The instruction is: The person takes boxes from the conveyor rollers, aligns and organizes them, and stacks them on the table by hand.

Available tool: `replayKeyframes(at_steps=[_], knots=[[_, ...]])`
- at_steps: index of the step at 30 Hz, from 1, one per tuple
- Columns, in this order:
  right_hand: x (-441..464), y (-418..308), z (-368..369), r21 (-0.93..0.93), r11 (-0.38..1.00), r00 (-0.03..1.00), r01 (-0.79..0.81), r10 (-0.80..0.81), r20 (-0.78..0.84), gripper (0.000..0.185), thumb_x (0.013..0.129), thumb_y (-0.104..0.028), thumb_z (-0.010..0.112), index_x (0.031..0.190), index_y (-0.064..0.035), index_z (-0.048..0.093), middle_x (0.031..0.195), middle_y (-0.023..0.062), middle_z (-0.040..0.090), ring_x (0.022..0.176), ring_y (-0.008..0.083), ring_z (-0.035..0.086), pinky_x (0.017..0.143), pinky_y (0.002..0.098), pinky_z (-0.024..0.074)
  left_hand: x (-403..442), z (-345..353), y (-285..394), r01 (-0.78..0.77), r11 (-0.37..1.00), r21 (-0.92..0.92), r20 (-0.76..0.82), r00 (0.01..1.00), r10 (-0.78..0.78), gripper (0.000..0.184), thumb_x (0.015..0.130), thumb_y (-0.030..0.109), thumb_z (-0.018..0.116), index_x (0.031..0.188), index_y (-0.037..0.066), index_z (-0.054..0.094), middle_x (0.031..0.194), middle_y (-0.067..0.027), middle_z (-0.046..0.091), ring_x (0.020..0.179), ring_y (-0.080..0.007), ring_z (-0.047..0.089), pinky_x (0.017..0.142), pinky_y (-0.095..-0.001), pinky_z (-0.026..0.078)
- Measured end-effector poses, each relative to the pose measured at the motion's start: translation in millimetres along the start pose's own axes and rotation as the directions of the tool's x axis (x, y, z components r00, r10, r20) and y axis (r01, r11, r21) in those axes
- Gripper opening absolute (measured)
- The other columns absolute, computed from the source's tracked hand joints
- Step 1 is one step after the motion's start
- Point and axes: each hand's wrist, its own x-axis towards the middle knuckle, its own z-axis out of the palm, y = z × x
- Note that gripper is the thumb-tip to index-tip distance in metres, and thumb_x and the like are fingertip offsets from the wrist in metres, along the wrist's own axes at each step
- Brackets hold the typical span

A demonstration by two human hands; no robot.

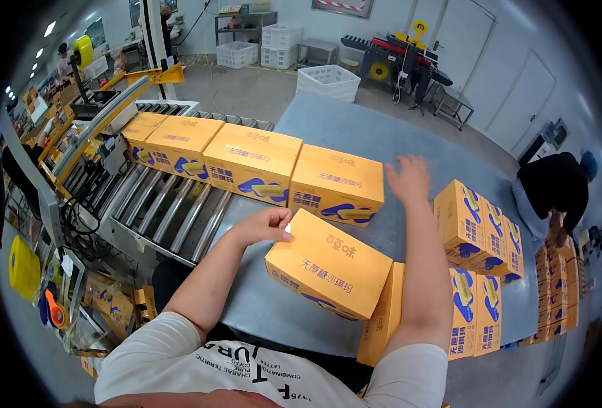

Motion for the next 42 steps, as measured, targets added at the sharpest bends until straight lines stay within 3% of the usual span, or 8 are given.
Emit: replayKeyframes(at_steps=[11,14,18,21,27,31,32,42], knots=[[-7.3,0.5,17.3,0.097,0.99,0.961,0.102,-0.123,0.249,0.066,0.103,-0.059,0.044,0.157,-0.0213,0.043,0.16,0.012,0.043,0.152,0.0335,0.032,0.124,0.0609,0.0175,-4.2,7.1,12.4,0.077,0.984,0.163,-0.092,0.994,-0.063,0.037,0.08,0.015,0.089,0.085,0.013,0.052,0.074,0.0092,0.046,0.069,-0.0026,0.042,0.062,-0.0218,0.033],[-16.4,-24.5,-15.1,0.034,0.999,0.928,0.026,-0.037,0.371,0.091,0.088,-0.074,0.058,0.16,-0.023,0.037,0.158,0.0154,0.042,0.152,0.0339,0.031,0.124,0.0647,0.0106,-6.1,-4.5,10.7,0.048,0.994,0.102,0.027,0.998,-0.051,0.034,0.08,0.014,0.088,0.085,0.012,0.055,0.074,0.0093,0.048,0.069,-0.0031,0.043,0.063,-0.022,0.035],[-33.8,-46.5,-17.4,0.136,0.949,0.876,0.283,-0.314,0.367,0.121,0.055,-0.073,0.082,0.158,-0.0257,0.042,0.154,0.0224,0.044,0.149,0.0378,0.035,0.124,0.0634,0.0134,-8.5,-8.6,13.6,0.081,0.996,0.04,0.103,0.991,-0.085,0.032,0.08,0.015,0.089,0.08,0.011,0.057,0.074,0.0086,0.05,0.071,-0.0039,0.045,0.065,-0.0229,0.038],[-26.5,-45.3,-12.9,0.247,0.913,0.843,0.325,-0.398,0.362,0.113,0.056,-0.066,0.084,0.156,-0.0306,0.046,0.155,0.0245,0.042,0.146,0.0414,0.036,0.122,0.0641,0.0181,-9.2,-10.5,10.6,0.073,0.995,0.074,0.097,0.992,-0.08,0.034,0.08,0.016,0.089,0.076,0.011,0.055,0.074,0.0081,0.051,0.073,-0.0046,0.046,0.067,-0.0238,0.039],[-38.4,-70.0,-31.3,-0.115,0.986,0.982,0.119,-0.099,0.163,0.107,0.057,-0.06,0.086,0.153,-0.0345,0.049,0.151,0.0245,0.043,0.141,0.0426,0.04,0.119,0.0538,0.0279,-3.4,-9.2,1.3,-0.021,0.994,0.111,0.092,0.996,0.01,0.041,0.081,0.019,0.088,0.072,0.01,0.049,0.076,0.0071,0.048,0.077,-0.0058,0.045,0.07,-0.0256,0.039],[-30.1,-75.2,-7.1,-0.247,0.969,0.988,0.009,0.029,0.151,0.072,0.071,-0.048,0.081,0.139,-0.0308,0.063,0.148,0.0208,0.048,0.142,0.039,0.042,0.113,0.0539,0.0388,-3.3,-9.9,2.4,-0.012,0.997,0.082,0.1,0.995,0.004,0.044,0.08,0.019,0.089,0.069,0.011,0.047,0.076,0.007,0.046,0.076,-0.0057,0.043,0.069,-0.0257,0.038],[-14.2,-69.6,3.4,-0.081,0.997,0.904,-0.014,0.047,0.425,0.052,0.076,-0.042,0.077,0.125,-0.0264,0.071,0.147,0.0189,0.049,0.143,0.0358,0.042,0.111,0.0528,0.0422,-3.0,-9.2,3.0,-0.027,0.997,0.073,0.094,0.995,0.02,0.045,0.079,0.019,0.09,0.069,0.012,0.047,0.075,0.0072,0.046,0.075,-0.0056,0.043,0.068,-0.0255,0.037],[1.1,43.2,-35.6,-0.165,0.917,0.77,-0.363,0.395,0.501,0.051,0.078,-0.031,0.072,0.128,-0.0199,0.067,0.148,0.0168,0.052,0.131,0.032,0.056,0.109,0.0462,0.0468,-5.7,-10.3,4.9,0.033,0.988,0.148,0.031,0.999,-0.038,0.049,0.075,0.019,0.093,0.068,0.013,0.045,0.067,0.0094,0.045,0.066,-0.0045,0.039,0.06,-0.0248,0.033]])
